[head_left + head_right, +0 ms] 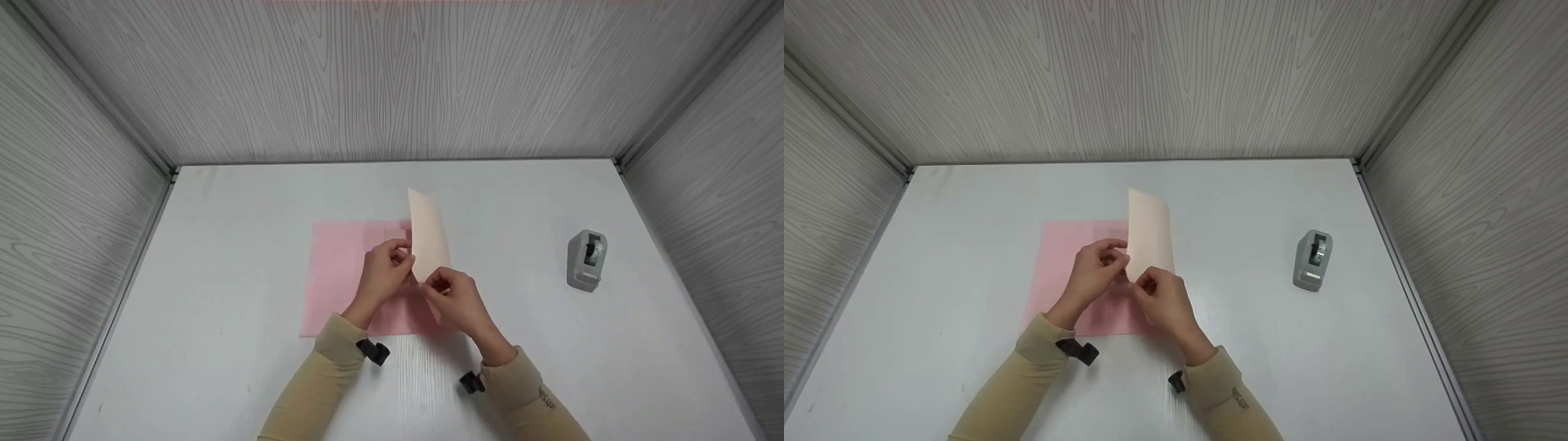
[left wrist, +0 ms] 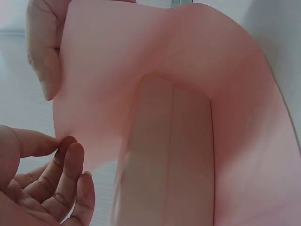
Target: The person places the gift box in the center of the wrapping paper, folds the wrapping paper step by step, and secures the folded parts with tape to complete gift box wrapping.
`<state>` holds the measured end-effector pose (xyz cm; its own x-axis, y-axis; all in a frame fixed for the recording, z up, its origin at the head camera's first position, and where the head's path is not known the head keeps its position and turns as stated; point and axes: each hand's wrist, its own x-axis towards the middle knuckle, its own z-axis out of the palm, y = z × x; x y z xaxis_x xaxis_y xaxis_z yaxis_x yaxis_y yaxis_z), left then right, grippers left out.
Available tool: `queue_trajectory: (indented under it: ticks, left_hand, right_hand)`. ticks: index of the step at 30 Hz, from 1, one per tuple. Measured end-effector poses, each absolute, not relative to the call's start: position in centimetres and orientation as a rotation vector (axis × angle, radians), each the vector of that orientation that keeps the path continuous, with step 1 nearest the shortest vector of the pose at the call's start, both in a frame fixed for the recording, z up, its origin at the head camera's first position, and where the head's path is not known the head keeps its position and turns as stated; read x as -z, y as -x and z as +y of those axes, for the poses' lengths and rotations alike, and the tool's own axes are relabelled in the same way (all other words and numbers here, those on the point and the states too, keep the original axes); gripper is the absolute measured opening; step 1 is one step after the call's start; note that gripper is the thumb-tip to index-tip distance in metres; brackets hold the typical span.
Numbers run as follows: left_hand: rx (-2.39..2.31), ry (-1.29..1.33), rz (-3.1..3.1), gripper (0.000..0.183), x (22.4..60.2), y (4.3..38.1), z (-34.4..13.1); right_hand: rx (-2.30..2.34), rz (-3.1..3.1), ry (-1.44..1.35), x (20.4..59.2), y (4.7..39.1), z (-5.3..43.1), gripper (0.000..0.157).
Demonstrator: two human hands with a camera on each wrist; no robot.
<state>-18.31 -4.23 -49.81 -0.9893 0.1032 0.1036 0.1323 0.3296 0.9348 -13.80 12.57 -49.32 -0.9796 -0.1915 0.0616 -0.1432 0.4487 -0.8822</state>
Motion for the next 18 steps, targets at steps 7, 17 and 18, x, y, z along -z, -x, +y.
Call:
queue_trajectory:
  ticks: [7, 17, 18]
  left_hand:
    - [1.717, 0.188, -2.568, 0.023, 50.5, 18.5, -4.7]
    - [1.592, 0.179, -2.610, 0.028, 51.3, 18.4, -5.3]
    - [1.578, 0.177, -2.613, 0.028, 51.3, 18.3, -5.3]
  right_hand:
    - [1.564, 2.848, 0.240, 49.7, 15.3, 14.0, 0.014]
    - [1.471, 2.819, 0.087, 52.3, 17.9, 15.3, 0.031]
    - [1.454, 2.807, 0.082, 52.4, 18.0, 15.3, 0.035]
